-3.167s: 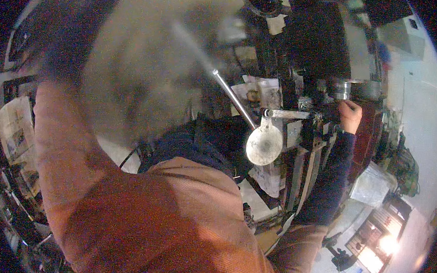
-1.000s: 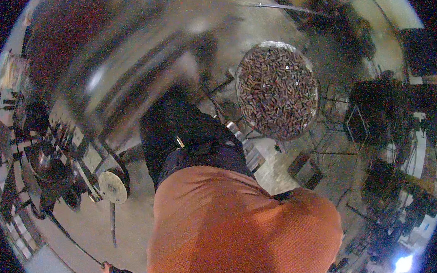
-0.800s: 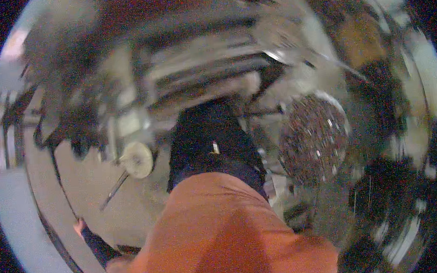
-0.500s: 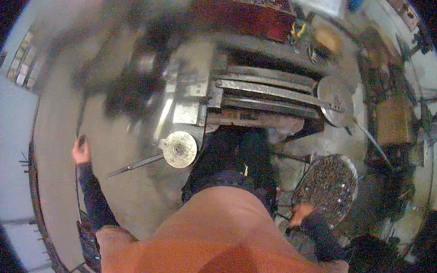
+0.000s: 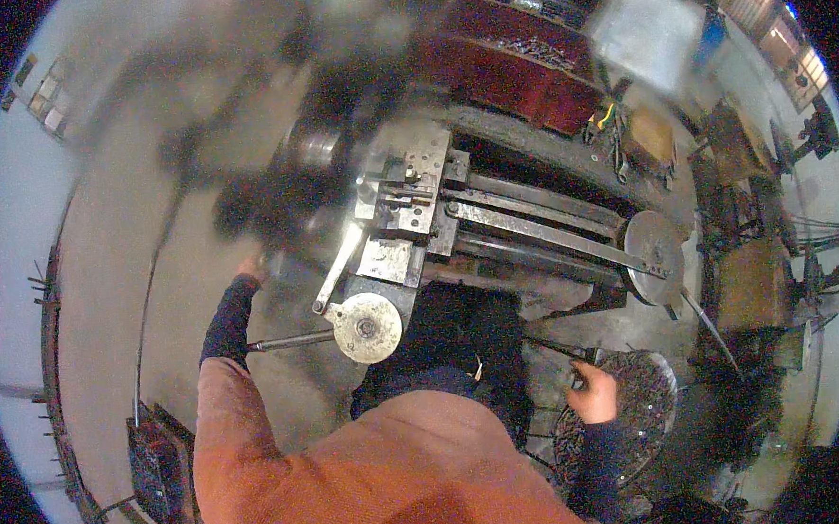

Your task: The person operates a metal lathe, repeatedly inserting small metal pieces into the chuck, adjusting controls, and removing finished parts. They place the finished pieces into a nearby container. The process is repeated multiple times throughout the clip.

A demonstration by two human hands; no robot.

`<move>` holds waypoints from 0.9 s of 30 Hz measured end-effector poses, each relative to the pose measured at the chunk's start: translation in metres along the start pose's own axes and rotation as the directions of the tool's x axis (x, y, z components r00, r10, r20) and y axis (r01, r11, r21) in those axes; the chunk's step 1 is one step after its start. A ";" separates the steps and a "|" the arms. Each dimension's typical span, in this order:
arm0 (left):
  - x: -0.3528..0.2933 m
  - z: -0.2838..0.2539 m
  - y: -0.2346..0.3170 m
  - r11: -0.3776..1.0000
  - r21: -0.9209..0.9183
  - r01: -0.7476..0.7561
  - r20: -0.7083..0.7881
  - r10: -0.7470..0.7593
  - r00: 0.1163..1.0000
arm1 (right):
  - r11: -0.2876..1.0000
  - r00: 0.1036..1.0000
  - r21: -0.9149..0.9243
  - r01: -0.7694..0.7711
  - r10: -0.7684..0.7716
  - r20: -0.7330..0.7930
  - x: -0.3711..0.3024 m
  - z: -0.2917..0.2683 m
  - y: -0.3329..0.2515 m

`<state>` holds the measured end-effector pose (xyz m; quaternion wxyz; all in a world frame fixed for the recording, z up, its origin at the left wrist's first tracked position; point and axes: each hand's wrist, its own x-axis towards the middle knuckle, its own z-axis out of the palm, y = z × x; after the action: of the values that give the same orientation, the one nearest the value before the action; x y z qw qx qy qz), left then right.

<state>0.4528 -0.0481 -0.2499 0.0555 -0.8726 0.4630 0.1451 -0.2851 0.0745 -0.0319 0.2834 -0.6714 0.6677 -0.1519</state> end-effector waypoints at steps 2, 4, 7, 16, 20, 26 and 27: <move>0.000 0.004 -0.016 0.996 0.080 -0.042 -0.017 0.044 0.999 | 1.000 1.000 0.000 -0.026 0.026 -0.013 0.000 -0.001 0.006; 0.001 -0.022 0.007 0.987 0.153 -0.055 0.011 0.054 0.998 | 0.998 0.998 -0.048 -0.041 0.039 -0.040 -0.001 -0.002 0.006; 0.000 -0.035 0.002 0.987 0.158 -0.001 -0.050 0.009 0.999 | 0.988 1.000 -0.154 0.004 -0.005 -0.002 0.015 -0.019 0.015; -0.060 -0.078 -0.024 0.996 0.047 -0.081 -0.025 0.082 0.996 | 0.917 0.897 -0.377 -0.131 -0.051 -0.438 0.079 -0.111 0.147; -0.114 -0.115 -0.045 0.983 -0.088 -0.162 -0.159 0.146 0.976 | 0.569 0.894 -0.702 -0.428 0.155 -0.420 0.089 -0.157 0.284; -0.188 -0.085 -0.098 0.745 -0.667 -0.016 -0.135 -0.100 0.986 | 0.500 0.745 -0.560 -0.661 0.528 -0.408 0.124 -0.180 0.312; -0.192 -0.058 -0.114 0.688 -0.723 0.061 -0.059 -0.150 0.987 | 0.502 0.753 -0.565 -0.655 0.496 -0.432 0.130 -0.182 0.314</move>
<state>0.4563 0.1550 -0.1409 -0.3080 -0.8567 0.3208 0.2614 -0.6378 -0.0694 -0.0938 -0.0255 -0.4425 0.8855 0.1392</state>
